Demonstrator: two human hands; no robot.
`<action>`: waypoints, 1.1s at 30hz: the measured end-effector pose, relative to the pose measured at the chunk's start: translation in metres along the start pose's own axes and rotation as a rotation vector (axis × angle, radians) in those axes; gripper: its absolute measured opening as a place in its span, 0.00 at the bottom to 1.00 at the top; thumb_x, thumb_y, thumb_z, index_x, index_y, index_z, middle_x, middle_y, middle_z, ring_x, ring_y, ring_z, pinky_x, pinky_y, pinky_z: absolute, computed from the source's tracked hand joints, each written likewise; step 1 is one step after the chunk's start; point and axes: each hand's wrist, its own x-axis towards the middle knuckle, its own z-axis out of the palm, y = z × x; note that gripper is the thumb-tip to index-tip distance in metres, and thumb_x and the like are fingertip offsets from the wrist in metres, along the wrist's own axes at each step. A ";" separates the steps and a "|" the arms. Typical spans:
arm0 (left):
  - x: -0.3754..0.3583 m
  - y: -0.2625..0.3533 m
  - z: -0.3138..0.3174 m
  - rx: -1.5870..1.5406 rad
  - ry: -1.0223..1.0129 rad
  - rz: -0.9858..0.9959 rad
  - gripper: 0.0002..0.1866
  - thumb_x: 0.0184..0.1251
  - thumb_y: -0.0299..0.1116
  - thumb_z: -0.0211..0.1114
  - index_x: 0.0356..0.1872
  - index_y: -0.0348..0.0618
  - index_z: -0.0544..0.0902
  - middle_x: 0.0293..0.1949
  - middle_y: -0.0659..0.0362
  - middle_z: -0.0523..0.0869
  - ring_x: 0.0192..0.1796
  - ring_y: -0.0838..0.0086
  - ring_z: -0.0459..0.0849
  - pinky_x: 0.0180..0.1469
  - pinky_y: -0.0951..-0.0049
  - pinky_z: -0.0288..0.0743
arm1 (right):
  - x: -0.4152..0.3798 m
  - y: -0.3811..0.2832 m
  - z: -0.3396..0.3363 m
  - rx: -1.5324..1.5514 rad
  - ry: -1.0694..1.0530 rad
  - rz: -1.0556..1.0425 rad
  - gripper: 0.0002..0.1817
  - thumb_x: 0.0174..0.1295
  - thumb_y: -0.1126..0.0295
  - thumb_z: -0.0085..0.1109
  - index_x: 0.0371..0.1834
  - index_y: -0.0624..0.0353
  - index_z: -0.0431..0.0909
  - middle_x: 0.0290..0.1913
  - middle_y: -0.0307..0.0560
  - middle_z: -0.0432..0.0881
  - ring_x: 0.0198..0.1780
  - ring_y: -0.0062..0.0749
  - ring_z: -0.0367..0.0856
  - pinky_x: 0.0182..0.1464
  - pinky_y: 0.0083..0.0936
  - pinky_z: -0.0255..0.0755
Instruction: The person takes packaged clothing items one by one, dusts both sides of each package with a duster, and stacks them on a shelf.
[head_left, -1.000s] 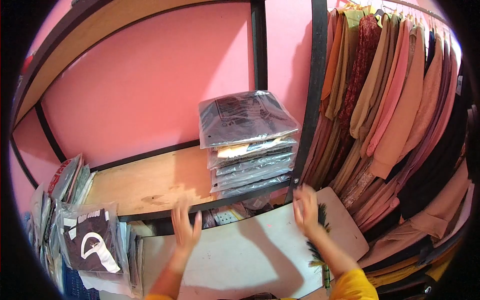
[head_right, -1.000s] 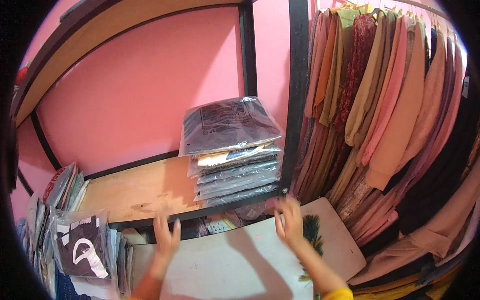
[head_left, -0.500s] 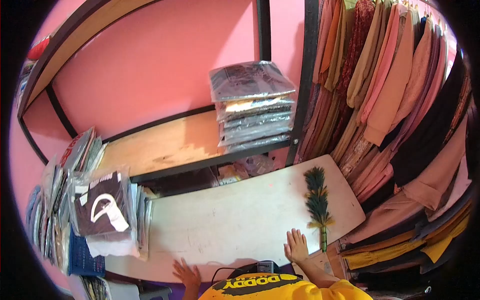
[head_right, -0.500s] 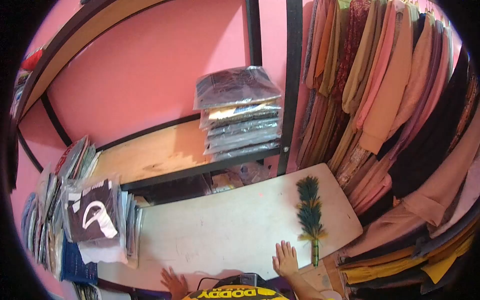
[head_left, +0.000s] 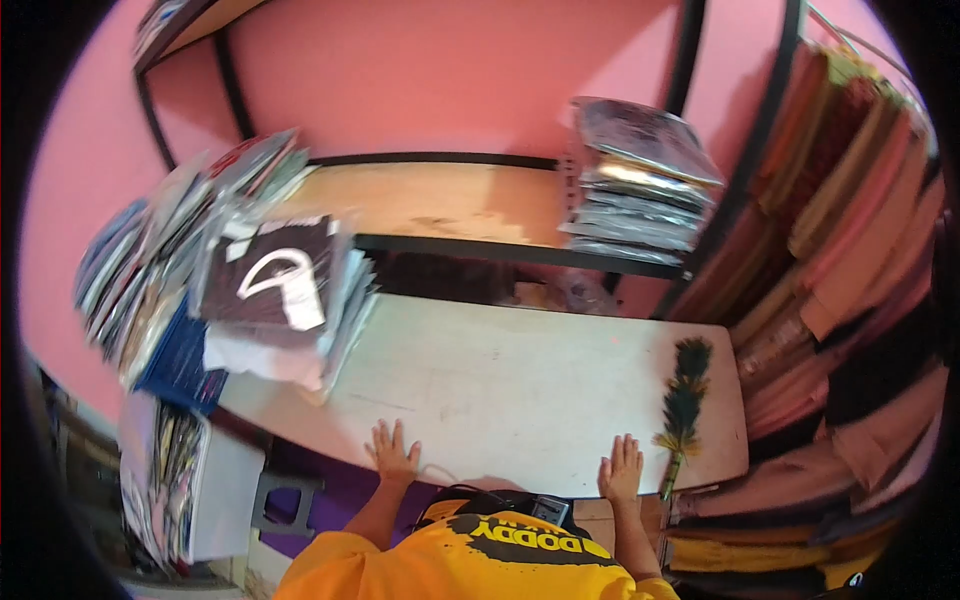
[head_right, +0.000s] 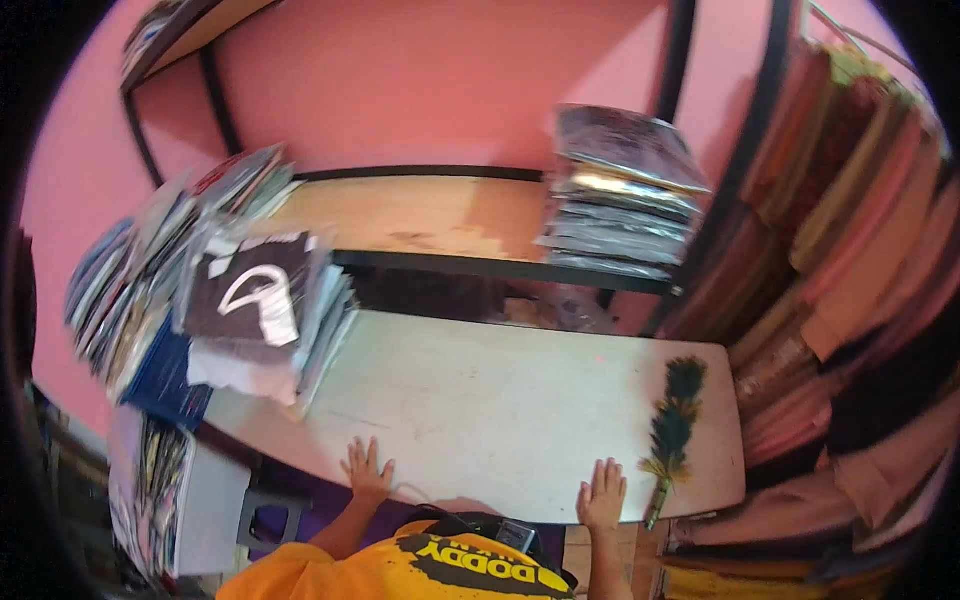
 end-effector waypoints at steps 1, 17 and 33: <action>0.001 -0.003 -0.001 0.004 0.012 -0.043 0.32 0.53 0.46 0.53 0.60 0.47 0.60 0.62 0.43 0.52 0.64 0.48 0.49 0.60 0.42 0.38 | -0.001 0.001 0.003 -0.004 -0.005 -0.006 0.29 0.55 0.62 0.41 0.61 0.60 0.53 0.63 0.58 0.52 0.65 0.52 0.47 0.63 0.46 0.40; 0.044 -0.141 -0.095 -0.576 0.092 0.102 0.09 0.56 0.31 0.52 0.32 0.38 0.78 0.33 0.49 0.80 0.38 0.59 0.77 0.43 0.66 0.69 | 0.144 -0.216 0.058 0.556 -0.194 -0.308 0.12 0.47 0.73 0.54 0.36 0.63 0.76 0.37 0.56 0.77 0.41 0.46 0.76 0.44 0.31 0.69; 0.212 -0.184 -0.180 -1.816 0.115 -0.262 0.23 0.60 0.36 0.56 0.52 0.35 0.62 0.48 0.49 0.69 0.48 0.62 0.73 0.52 0.68 0.68 | 0.193 -0.550 0.048 1.422 -0.429 0.158 0.13 0.47 0.65 0.63 0.17 0.59 0.71 0.19 0.37 0.73 0.20 0.16 0.67 0.21 0.17 0.61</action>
